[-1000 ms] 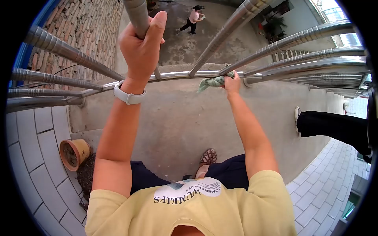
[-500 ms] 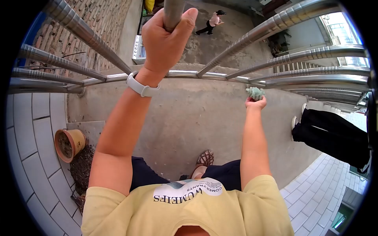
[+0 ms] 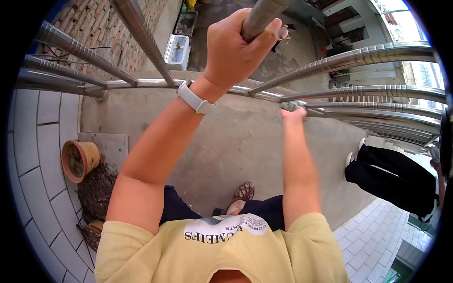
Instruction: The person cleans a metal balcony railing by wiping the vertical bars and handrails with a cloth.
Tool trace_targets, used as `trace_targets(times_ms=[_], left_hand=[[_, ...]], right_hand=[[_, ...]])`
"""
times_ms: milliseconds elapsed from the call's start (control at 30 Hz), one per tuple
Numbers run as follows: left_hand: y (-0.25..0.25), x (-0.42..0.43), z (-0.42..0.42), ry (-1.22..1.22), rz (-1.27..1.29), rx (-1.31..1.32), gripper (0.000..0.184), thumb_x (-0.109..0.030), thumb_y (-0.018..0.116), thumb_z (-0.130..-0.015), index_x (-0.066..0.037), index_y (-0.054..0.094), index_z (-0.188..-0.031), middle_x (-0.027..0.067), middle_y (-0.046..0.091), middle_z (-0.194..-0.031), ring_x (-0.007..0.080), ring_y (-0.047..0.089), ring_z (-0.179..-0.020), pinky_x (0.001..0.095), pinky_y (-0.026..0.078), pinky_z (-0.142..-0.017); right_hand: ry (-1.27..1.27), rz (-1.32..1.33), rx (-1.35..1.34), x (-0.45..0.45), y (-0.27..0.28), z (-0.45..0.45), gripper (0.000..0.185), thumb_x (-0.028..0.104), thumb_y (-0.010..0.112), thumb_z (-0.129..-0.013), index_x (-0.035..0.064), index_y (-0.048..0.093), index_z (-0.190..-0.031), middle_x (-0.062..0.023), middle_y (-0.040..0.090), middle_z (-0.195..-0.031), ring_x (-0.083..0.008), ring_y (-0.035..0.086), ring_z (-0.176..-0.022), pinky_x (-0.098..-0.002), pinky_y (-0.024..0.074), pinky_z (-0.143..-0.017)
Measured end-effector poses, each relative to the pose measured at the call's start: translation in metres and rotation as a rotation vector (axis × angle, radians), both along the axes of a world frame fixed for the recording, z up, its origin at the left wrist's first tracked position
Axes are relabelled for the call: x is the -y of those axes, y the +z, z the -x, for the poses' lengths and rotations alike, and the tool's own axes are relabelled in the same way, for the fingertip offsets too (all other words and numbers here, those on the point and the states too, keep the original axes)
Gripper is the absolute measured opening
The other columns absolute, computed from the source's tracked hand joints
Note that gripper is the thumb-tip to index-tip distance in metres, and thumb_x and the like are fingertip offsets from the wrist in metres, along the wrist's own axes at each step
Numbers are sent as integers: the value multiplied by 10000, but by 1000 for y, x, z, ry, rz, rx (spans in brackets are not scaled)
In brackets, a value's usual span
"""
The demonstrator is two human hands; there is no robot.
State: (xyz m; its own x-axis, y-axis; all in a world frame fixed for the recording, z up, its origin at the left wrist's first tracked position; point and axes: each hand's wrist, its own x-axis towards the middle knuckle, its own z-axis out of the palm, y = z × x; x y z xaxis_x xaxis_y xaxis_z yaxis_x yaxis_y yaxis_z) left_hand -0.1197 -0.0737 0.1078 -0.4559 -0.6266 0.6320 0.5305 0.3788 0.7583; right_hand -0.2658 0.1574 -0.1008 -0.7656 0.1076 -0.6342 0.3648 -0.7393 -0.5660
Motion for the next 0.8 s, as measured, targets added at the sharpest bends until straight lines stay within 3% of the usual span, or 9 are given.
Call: trace_targets(times_ms=[100,167,267,467,533,567,633,700,800], left_hand=[[3,-2,-3,-29,-19,-42,162,-146,632,-765,-21,576,-678,36,625,-602,72,573,-524,198,428,-473],[3,-2,-5,-62,-51,-17,146,-138,624,-765,-20,581,-690,50,646,-637,84,614,-565,196,452,-496],[4,-2,-5,-57,-38,-24,137,-129,622,-763,-27,575,-685,40,639,-622,87,620,-574,199,460,-507],[2,0,-5,-32,-11,78,156,-154,624,-757,-49,562,-660,29,632,-611,95,597,-525,209,451,-492],[-3,-2,0,30,29,-17,296,-196,650,-790,-43,480,-603,-43,400,-471,36,332,-443,219,276,-397],[-3,0,-1,34,23,-17,296,-196,650,-790,-43,480,-603,-43,400,-471,36,332,-443,219,276,-397],[0,3,-5,-5,61,47,156,-164,634,-742,-52,563,-659,43,604,-571,135,572,-477,233,425,-455],[-2,3,-5,-3,61,41,155,-164,641,-734,-53,564,-659,43,601,-572,137,565,-474,235,423,-454],[-5,1,-1,27,66,3,208,-183,656,-747,-50,538,-638,9,519,-519,95,458,-446,227,361,-425]], right_hand=[[379,351,-227,-6,-49,-18,164,115,308,-775,95,470,-783,-42,504,-735,-217,543,-627,-349,495,-546],[72,-17,78,67,-4,-48,125,63,337,-774,79,461,-775,-50,499,-709,-211,520,-578,-344,468,-518],[56,-2,60,106,4,-88,106,17,368,-765,62,462,-785,-60,483,-654,-218,499,-509,-347,458,-485],[460,-278,-25,76,9,-110,273,25,464,-744,-2,467,-1015,-127,550,-927,-251,578,-822,-427,504,-708],[474,-398,-47,70,40,-117,363,28,504,-729,-9,449,-1085,-126,538,-997,-253,575,-872,-380,502,-731],[372,-637,-255,66,38,-115,419,33,519,-731,-31,412,-1131,-137,526,-1013,-266,567,-898,-366,489,-755],[263,-871,-462,60,41,-115,481,38,534,-732,-53,376,-1177,-148,515,-1029,-279,559,-925,-352,477,-778],[286,-1913,-851,57,50,-112,599,87,593,-733,5,320,-1260,-190,470,-1114,-296,514,-1011,-321,445,-838],[302,-1877,-1102,57,69,-110,530,97,608,-738,76,403,-1226,-168,499,-1103,-307,515,-1006,-337,451,-833]])
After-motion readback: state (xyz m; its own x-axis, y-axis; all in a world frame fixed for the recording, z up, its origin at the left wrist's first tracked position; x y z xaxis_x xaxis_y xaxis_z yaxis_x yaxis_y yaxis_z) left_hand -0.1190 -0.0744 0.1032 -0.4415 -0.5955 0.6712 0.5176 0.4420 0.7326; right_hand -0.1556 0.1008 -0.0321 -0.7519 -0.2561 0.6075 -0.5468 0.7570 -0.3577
